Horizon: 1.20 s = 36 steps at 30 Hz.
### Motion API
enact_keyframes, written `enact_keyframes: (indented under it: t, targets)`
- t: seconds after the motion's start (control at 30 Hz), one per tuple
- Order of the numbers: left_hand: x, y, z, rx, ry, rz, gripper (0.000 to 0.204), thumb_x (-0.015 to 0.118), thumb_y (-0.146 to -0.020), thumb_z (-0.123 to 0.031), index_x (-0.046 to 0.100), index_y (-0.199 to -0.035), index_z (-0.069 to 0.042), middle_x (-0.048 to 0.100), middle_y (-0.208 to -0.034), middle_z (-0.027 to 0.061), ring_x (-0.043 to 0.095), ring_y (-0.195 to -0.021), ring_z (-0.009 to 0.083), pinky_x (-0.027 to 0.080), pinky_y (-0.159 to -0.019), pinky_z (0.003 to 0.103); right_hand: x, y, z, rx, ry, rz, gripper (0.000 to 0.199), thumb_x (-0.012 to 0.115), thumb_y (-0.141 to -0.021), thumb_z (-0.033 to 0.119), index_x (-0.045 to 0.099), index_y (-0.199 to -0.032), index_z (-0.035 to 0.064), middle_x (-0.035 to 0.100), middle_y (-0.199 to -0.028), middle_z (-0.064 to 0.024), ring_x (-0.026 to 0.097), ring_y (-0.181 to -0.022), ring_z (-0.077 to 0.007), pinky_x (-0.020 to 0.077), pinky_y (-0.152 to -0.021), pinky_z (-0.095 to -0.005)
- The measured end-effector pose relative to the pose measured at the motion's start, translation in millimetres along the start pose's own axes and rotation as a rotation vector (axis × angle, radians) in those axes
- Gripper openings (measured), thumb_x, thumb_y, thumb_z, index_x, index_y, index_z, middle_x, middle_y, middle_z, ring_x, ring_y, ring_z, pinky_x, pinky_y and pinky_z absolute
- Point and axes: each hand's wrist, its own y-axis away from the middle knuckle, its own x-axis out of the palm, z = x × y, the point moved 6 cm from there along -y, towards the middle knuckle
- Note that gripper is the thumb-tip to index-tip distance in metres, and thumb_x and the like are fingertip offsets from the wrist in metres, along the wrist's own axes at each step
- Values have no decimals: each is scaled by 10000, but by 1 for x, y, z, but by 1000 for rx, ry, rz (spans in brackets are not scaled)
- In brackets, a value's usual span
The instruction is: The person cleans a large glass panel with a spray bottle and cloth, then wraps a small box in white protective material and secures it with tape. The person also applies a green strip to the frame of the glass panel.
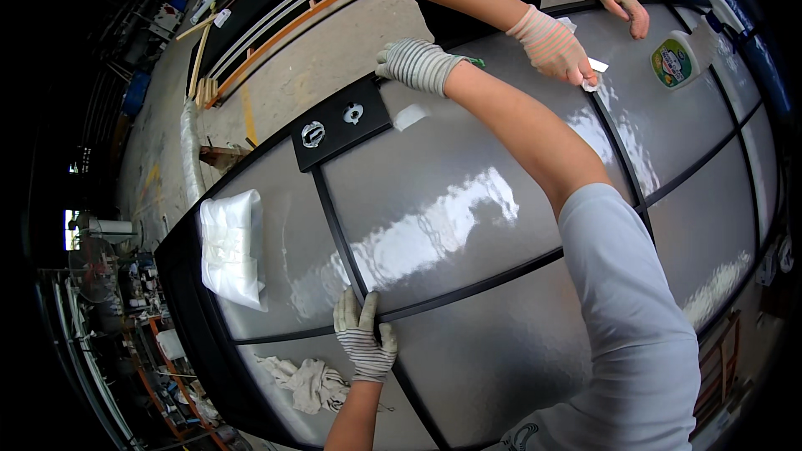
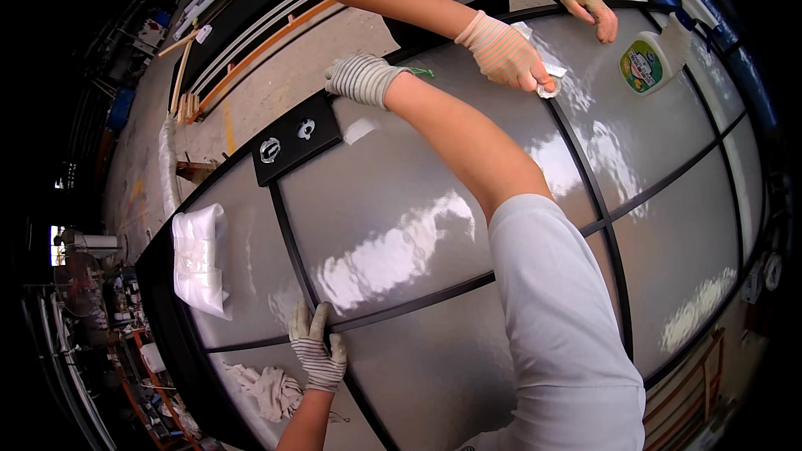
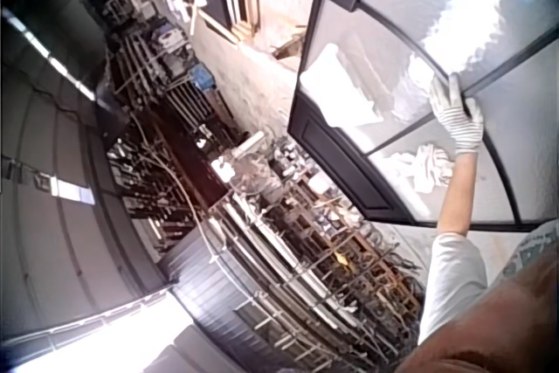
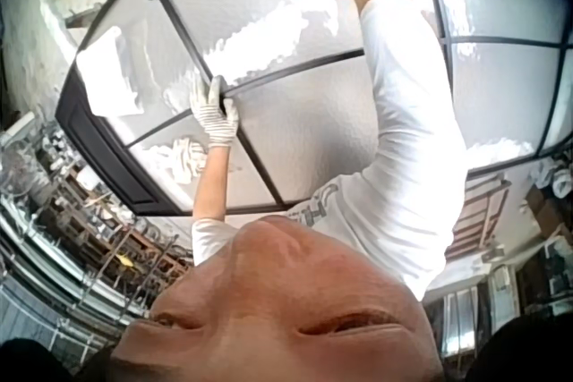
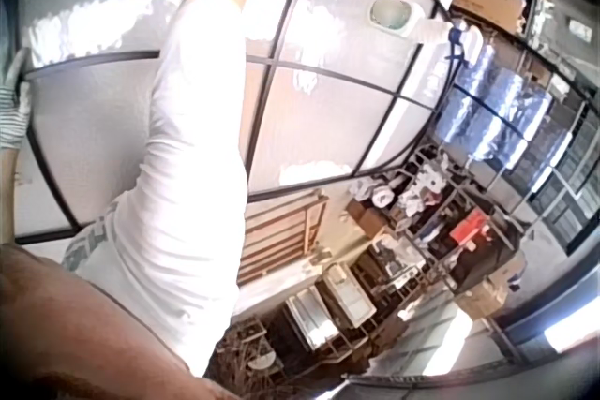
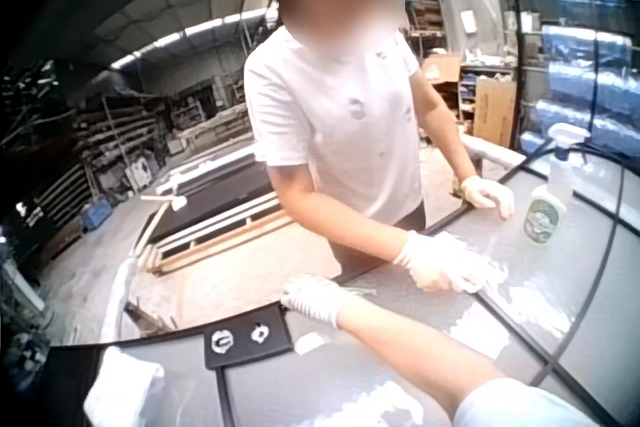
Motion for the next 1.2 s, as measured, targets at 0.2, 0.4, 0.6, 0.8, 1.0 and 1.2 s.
enact_keyframes:
  t: [0.2,0.4,0.6,0.8,1.0,1.2]
  targets:
    - [1,0,1,-4,6,-7,490,461,-893,-413,569,-1254,-100,420,-1365,221,404,-1226,413,293,-1030,515,-1,2,0,-51,-20,-2,273,510,-829,49,643,-1065,77,620,-1054,-107,594,-1015,-290,494,-867,-375]
    - [-2,-1,-1,5,-4,-17,480,475,-872,-389,572,-1236,-91,452,-1317,259,437,-1191,430,303,-1023,526,-19,12,4,99,-185,58,200,571,-842,119,655,-1013,61,642,-989,-138,623,-926,-326,495,-802,-383]
    - [-1,0,-1,-10,15,-8,486,475,-871,-388,571,-1239,-85,434,-1336,253,416,-1205,430,294,-1029,522,-2,41,-15,17,-630,-78,166,615,-848,142,644,-963,27,655,-831,-127,644,-767,-265,506,-695,-345]
    - [-1,-2,-2,-8,11,3,484,471,-879,-396,578,-1234,-85,423,-1348,241,402,-1215,429,293,-1030,517,3,64,-26,367,-906,-51,310,586,-884,231,587,-1110,20,658,-833,-138,625,-752,-289,504,-718,-342]
    - [-4,-3,-4,15,4,-21,481,471,-884,-390,568,-1244,-86,426,-1347,237,419,-1202,428,318,-1010,515,-15,56,23,451,-490,29,354,612,-789,280,621,-1083,84,674,-964,-153,644,-917,-318,503,-804,-403]
    - [-5,-2,-3,21,21,-44,455,473,-883,-371,570,-1225,-86,433,-1333,243,437,-1185,422,335,-995,509,-13,41,24,349,-593,207,363,636,-765,232,647,-1087,64,684,-855,-135,648,-805,-264,505,-740,-363]
